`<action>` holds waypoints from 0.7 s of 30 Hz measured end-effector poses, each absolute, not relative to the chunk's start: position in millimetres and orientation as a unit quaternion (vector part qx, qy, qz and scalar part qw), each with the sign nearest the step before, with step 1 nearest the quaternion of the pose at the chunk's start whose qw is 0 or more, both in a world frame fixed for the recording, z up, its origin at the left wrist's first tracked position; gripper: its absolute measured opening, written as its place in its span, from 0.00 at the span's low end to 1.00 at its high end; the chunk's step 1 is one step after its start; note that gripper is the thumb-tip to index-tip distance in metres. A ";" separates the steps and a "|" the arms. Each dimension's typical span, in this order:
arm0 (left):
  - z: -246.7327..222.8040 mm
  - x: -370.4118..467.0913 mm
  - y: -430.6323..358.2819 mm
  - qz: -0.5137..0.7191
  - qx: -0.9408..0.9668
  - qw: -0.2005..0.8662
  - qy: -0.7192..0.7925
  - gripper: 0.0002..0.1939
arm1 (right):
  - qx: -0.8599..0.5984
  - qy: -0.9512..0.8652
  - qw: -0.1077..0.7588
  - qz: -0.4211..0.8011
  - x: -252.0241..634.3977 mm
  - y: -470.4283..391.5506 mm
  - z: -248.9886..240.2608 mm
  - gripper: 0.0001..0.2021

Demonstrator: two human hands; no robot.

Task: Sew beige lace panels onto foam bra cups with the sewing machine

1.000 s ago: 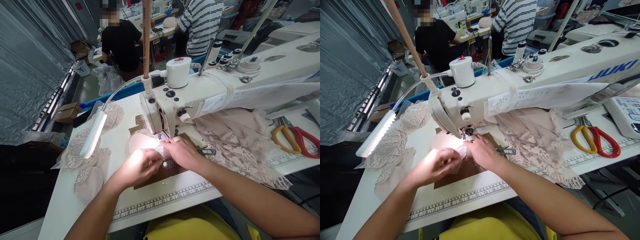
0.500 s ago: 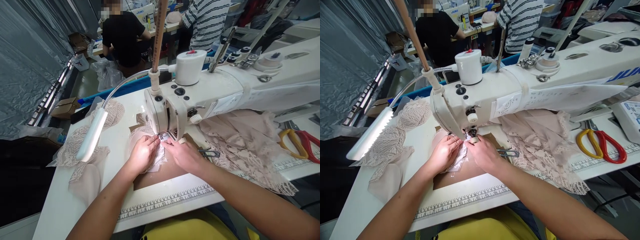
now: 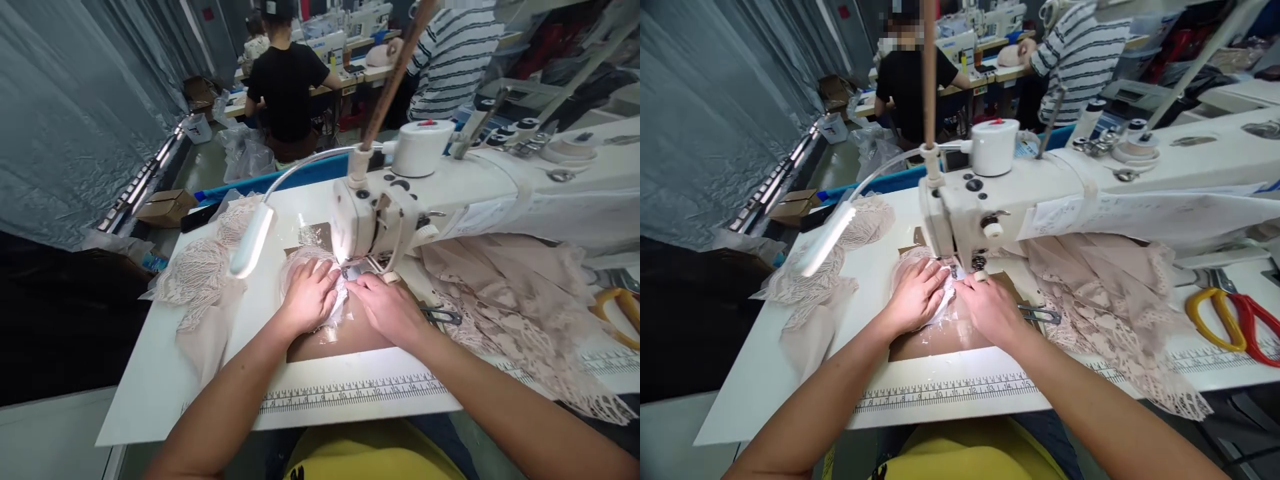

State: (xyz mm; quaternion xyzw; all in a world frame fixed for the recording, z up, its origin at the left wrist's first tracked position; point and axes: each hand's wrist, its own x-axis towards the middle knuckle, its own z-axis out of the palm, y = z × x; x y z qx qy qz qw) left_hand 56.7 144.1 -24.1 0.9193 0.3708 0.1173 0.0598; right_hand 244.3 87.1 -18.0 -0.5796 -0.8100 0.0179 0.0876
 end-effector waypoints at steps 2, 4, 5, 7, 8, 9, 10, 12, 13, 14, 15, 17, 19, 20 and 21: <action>-19.8 58.1 140.3 0.106 0.909 0.052 0.399 0.22 | -0.579 -0.810 0.091 0.008 245.0 86.9 -22.2 0.21; -11.0 55.5 134.1 0.091 0.895 0.052 0.434 0.21 | -0.576 -0.810 0.109 0.001 246.9 87.5 -27.2 0.21; -4.8 51.3 129.0 0.083 0.888 0.059 0.448 0.21 | -0.572 -0.812 0.119 -0.002 248.0 87.9 -29.4 0.20; 9.8 35.4 113.1 0.073 0.881 0.082 0.459 0.23 | -0.562 -0.816 0.133 -0.002 250.4 88.2 -32.7 0.20; 17.1 23.3 102.1 0.071 0.880 0.094 0.459 0.26 | -0.558 -0.818 0.137 -0.001 251.4 87.8 -33.5 0.20; 23.8 8.3 89.6 0.071 0.880 0.100 0.459 0.31 | -0.555 -0.820 0.140 0.001 252.4 87.2 -34.0 0.20; 29.0 -9.2 76.3 0.075 0.875 0.095 0.469 0.37 | -0.551 -0.822 0.142 0.002 253.2 86.4 -34.2 0.20; 33.6 -49.8 51.3 0.069 0.852 0.085 0.512 0.43 | -0.544 -0.826 0.148 0.004 254.5 85.3 -34.8 0.20; 32.4 -71.2 41.0 0.060 0.833 0.087 0.543 0.44 | -0.540 -0.827 0.155 0.005 255.2 85.4 -35.4 0.20; 29.0 -92.0 32.7 0.057 0.808 0.091 0.579 0.44 | -0.537 -0.828 0.162 0.007 255.8 86.0 -36.1 0.20; 23.7 -111.2 26.3 0.061 0.785 0.103 0.608 0.41 | -0.535 -0.828 0.169 0.009 256.5 87.1 -36.8 0.20; 10.9 -141.5 17.2 0.108 0.747 0.147 0.639 0.28 | -0.534 -0.825 0.181 0.011 257.7 88.9 -36.7 0.19; 1.5 -158.6 8.8 0.214 0.706 0.174 0.653 0.21 | -0.530 -0.826 0.191 0.020 257.6 87.4 -32.0 0.19; 0.2 -162.0 3.7 0.271 0.682 0.181 0.655 0.20 | -0.522 -0.829 0.195 0.031 256.5 84.3 -27.3 0.19; 1.6 -162.3 -2.3 0.322 0.656 0.186 0.656 0.20 | -0.509 -0.836 0.200 0.049 254.2 79.2 -21.0 0.19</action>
